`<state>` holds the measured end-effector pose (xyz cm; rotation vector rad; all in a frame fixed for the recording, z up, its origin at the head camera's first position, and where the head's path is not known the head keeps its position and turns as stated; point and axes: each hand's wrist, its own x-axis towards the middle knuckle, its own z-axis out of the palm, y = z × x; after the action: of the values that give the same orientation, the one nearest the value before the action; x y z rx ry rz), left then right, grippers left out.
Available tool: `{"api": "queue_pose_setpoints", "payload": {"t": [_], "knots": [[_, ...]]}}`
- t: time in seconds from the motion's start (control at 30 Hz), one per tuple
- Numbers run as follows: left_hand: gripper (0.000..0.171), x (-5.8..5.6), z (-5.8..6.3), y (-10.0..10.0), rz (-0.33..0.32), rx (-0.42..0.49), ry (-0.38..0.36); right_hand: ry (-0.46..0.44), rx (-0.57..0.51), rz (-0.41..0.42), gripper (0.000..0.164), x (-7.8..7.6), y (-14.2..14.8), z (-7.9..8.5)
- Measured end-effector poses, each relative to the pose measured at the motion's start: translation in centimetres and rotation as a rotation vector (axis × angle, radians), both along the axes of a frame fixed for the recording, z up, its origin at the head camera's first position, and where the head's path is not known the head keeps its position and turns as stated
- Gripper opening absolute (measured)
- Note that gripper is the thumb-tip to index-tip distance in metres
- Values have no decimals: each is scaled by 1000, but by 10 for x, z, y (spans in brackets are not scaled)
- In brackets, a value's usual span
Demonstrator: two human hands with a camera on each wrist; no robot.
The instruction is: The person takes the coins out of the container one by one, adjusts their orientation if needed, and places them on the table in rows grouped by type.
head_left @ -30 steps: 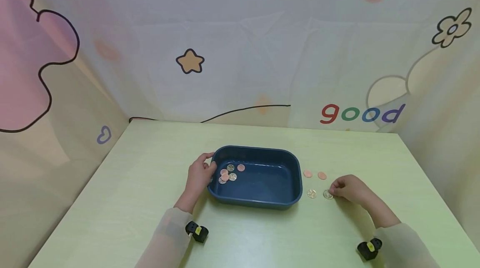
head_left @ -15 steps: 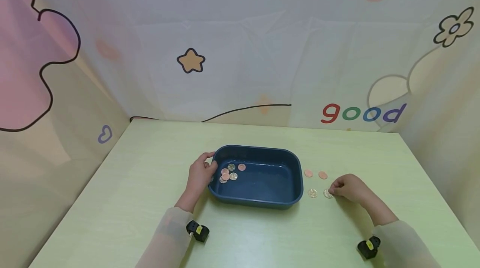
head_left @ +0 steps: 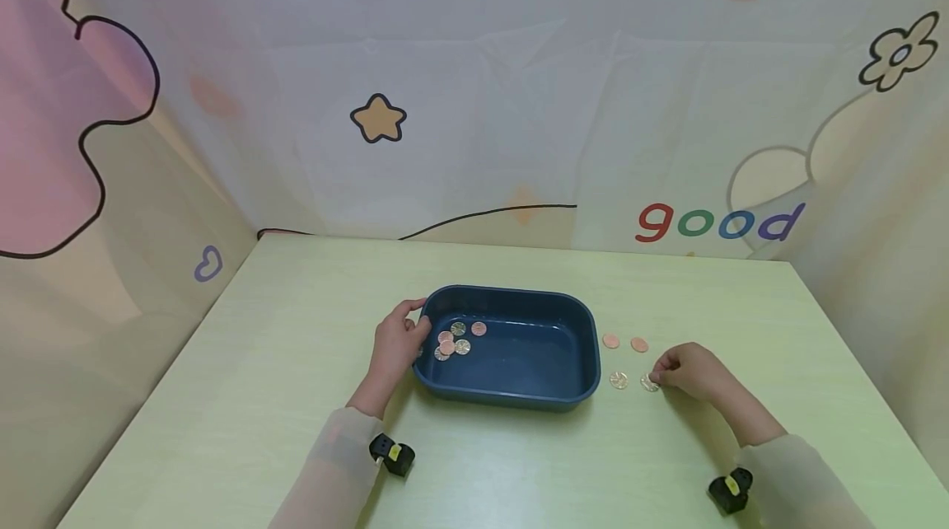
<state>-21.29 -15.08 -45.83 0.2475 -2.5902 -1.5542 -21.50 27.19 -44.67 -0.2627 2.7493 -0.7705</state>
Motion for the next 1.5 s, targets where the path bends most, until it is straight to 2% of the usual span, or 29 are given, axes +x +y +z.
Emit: {"api": "queue_pose_setpoints", "payload": {"t": [0.3, 0.63, 0.8, 1.17, 1.5], "knots": [[43, 0, 0, 0, 0, 1, 3, -16, -19, 9, 15, 1, 3, -1], [44, 1, 0, 1, -1, 2, -13, -156, -174, 9, 20, 2, 12, 11], [44, 1, -1, 0, 2, -3, -7, -159, -231, 45, 27, 0, 7, 32], [44, 2, -1, -1, 0, -7, -12, -48, -201, 174, 29, -14, -27, 90], [44, -1, 0, 0, 3, -12, -8, -35, -184, 312, 23, -30, -64, 117]]}}
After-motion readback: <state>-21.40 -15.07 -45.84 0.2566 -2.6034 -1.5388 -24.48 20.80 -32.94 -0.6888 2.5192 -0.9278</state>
